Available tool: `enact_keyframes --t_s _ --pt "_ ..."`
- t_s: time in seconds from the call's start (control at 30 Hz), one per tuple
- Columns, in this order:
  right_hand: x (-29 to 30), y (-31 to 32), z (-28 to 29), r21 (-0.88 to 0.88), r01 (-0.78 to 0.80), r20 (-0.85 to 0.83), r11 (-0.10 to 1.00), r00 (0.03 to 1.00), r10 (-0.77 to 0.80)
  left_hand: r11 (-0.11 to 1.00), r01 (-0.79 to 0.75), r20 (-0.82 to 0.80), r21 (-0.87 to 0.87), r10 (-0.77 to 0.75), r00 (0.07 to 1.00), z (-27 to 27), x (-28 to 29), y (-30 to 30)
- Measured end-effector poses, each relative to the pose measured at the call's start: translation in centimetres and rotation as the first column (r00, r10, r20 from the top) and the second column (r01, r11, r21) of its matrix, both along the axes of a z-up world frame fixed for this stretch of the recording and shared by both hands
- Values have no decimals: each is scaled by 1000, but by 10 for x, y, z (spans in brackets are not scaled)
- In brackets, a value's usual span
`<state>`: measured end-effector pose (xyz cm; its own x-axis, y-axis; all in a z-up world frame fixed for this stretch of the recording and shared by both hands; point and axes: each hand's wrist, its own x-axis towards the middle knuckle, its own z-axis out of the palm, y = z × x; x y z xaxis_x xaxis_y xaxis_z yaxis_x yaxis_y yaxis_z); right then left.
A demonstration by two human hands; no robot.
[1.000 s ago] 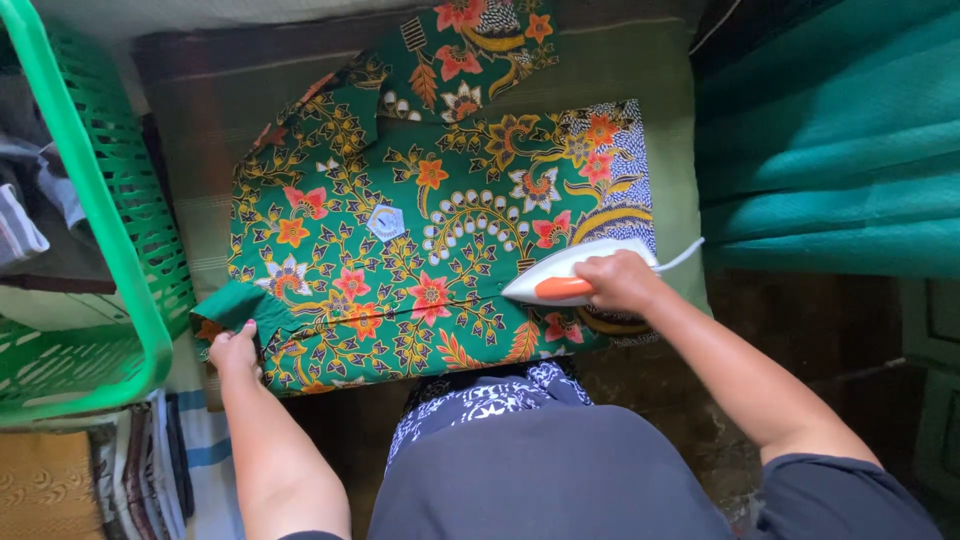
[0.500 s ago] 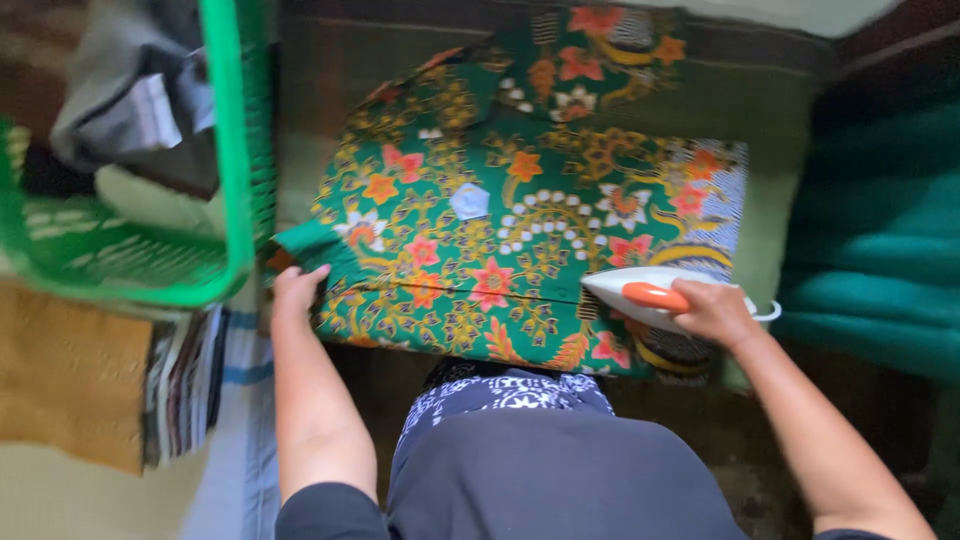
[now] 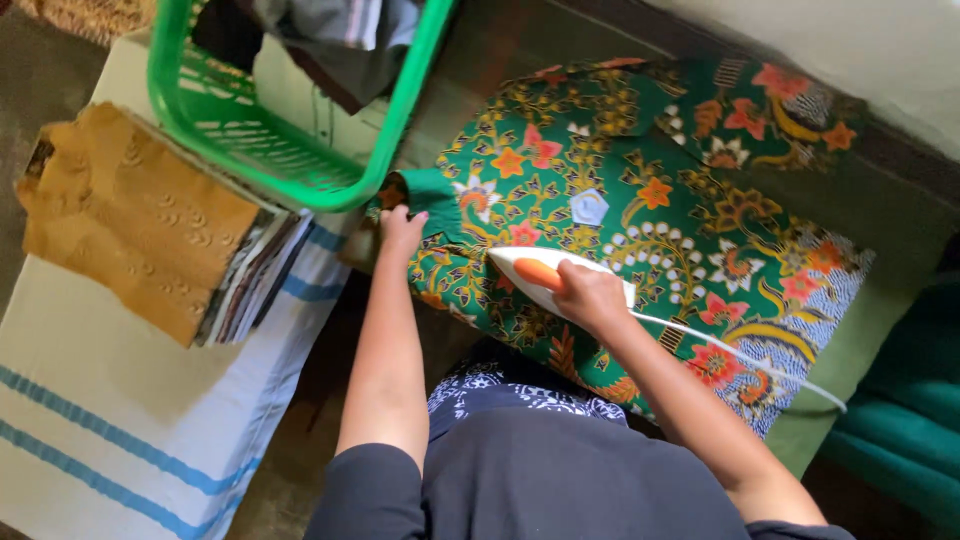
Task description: The person irons a green floral-patterned cloth on a padded surface using an electric iron. They repeatedly smooth the fabric, adjust its position, and flip it over to iron different sections.
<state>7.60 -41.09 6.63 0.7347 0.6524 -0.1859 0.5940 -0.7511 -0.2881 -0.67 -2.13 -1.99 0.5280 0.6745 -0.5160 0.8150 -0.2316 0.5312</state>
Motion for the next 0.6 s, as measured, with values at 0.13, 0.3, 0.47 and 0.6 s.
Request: enact_keyframes --t_s 0.13,0.3,0.47,0.6 --pt "0 48 -2 -14 -7 64 1000 998 8 1000 -27 -17 0 27 999 16 -1 -8" --pt "0 84 -4 -16 -83 185 996 979 84 999 26 -75 -45 -29 997 8 -3 -2" --pt "-3 105 11 -2 -98 192 995 977 96 998 31 -75 -63 -35 997 7 -2 0" --pt "-2 109 13 4 -87 214 996 973 84 996 29 -68 -81 -35 997 10 -2 1"
